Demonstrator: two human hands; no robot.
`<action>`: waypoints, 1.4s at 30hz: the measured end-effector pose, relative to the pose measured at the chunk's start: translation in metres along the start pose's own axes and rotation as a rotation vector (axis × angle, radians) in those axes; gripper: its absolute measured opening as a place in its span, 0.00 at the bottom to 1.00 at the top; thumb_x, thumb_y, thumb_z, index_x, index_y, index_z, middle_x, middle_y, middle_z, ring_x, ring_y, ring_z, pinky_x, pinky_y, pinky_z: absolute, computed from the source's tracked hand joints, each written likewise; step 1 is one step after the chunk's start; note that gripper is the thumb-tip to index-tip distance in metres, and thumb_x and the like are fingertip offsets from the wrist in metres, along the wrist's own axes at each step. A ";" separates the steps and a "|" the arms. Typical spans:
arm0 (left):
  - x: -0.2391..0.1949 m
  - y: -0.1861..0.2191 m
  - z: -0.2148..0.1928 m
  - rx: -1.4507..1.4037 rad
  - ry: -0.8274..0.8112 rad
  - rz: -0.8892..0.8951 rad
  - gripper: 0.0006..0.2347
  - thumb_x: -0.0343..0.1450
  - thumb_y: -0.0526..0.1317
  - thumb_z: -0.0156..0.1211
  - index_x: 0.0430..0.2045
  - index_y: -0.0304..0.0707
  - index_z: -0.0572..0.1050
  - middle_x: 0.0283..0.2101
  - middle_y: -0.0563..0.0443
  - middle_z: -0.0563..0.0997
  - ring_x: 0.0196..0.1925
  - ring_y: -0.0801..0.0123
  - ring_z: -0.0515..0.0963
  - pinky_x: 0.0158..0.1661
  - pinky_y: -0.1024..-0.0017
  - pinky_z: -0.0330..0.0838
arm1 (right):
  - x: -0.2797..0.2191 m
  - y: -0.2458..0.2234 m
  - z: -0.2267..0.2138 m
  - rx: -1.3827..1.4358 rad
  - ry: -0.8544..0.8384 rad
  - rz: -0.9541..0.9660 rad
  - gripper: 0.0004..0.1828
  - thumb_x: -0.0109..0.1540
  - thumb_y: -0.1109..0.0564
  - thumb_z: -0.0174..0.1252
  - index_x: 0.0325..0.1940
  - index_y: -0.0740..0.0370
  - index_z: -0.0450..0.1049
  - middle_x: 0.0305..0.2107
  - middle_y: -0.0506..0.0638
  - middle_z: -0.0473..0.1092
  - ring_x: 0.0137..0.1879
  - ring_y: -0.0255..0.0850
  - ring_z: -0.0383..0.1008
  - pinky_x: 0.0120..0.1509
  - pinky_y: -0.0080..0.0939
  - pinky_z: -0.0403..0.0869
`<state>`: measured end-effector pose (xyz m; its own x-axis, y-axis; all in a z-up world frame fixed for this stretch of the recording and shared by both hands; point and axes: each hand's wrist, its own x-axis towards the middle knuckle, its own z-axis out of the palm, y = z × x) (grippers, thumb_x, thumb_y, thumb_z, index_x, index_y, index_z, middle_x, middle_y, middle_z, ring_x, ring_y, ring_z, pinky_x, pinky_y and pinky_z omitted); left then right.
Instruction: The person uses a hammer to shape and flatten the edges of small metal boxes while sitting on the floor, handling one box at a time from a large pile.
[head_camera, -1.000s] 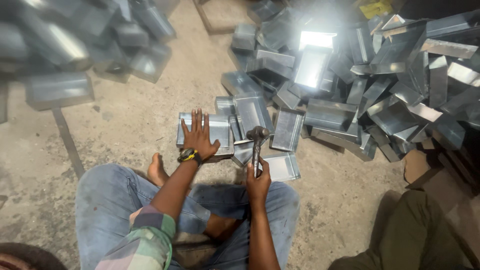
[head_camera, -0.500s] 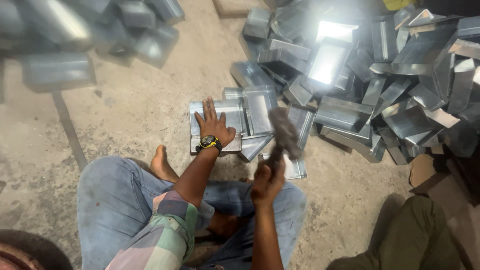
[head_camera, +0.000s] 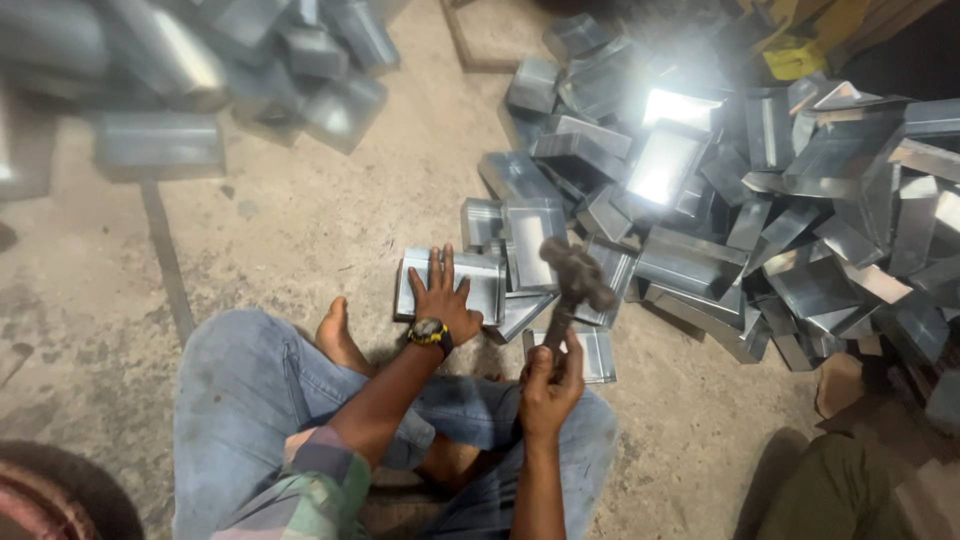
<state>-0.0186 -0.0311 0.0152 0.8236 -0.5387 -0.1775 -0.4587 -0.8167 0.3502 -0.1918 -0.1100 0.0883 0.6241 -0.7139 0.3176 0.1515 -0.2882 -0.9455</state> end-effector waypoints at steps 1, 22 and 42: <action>-0.011 0.000 0.003 -0.007 0.006 -0.013 0.35 0.63 0.55 0.53 0.68 0.46 0.64 0.77 0.33 0.28 0.79 0.41 0.27 0.66 0.27 0.26 | -0.001 -0.006 -0.002 0.016 -0.010 -0.061 0.22 0.69 0.57 0.53 0.65 0.70 0.65 0.22 0.43 0.67 0.22 0.27 0.61 0.23 0.30 0.60; 0.078 -0.059 -0.011 0.074 -0.059 0.098 0.11 0.70 0.43 0.56 0.43 0.42 0.79 0.51 0.42 0.79 0.56 0.52 0.76 0.55 0.50 0.67 | 0.005 0.082 -0.005 -0.431 -0.045 0.257 0.20 0.63 0.54 0.61 0.59 0.60 0.77 0.20 0.53 0.73 0.25 0.37 0.71 0.31 0.40 0.70; -0.011 -0.041 -0.074 0.165 0.298 0.297 0.20 0.59 0.50 0.69 0.37 0.38 0.74 0.38 0.46 0.80 0.43 0.54 0.79 0.43 0.57 0.70 | 0.039 -0.093 -0.012 0.456 0.127 -0.504 0.20 0.75 0.40 0.51 0.64 0.53 0.61 0.23 0.43 0.62 0.22 0.30 0.61 0.26 0.33 0.65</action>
<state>0.0165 0.0238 0.0706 0.6976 -0.6910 0.1897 -0.7165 -0.6711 0.1905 -0.1908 -0.1193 0.1893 0.3022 -0.6403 0.7062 0.7240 -0.3277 -0.6070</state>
